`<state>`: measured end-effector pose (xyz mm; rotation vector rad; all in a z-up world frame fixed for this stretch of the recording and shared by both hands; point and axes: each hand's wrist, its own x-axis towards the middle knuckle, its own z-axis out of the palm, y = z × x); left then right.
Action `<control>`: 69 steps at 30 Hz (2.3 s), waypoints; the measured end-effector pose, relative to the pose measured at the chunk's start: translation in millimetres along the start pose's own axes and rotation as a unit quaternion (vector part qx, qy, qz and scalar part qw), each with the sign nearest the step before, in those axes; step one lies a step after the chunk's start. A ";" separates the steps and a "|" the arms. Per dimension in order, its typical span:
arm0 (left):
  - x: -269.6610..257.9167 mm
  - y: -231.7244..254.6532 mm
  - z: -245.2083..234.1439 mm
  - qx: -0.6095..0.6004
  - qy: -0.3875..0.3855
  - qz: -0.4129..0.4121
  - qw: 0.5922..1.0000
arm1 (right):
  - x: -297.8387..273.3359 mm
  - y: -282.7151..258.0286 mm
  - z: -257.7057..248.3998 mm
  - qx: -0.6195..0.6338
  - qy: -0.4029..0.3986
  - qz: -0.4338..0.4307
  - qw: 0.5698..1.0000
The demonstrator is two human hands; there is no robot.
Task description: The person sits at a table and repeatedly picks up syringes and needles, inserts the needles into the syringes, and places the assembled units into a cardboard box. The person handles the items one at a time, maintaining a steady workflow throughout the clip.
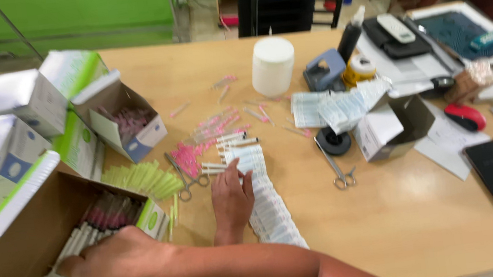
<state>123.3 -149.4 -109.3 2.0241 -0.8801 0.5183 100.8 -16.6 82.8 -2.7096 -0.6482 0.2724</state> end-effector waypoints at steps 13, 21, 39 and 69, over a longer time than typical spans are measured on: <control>7.3 -11.2 -11.1 0.021 0.056 -0.147 0.987 | -108.9 270.4 19.1 0.026 0.386 0.156 0.909; 2.5 -25.3 -0.4 0.105 0.105 -0.091 0.985 | -170.0 446.6 77.3 -0.199 0.199 0.450 0.848; 10.9 -1.9 -18.7 -0.146 -0.059 -0.337 0.928 | -154.3 332.8 51.1 0.495 0.336 0.272 0.754; -43.2 25.3 68.3 -0.191 -0.257 -0.266 0.909 | -114.9 278.3 55.2 -0.042 0.372 0.084 0.923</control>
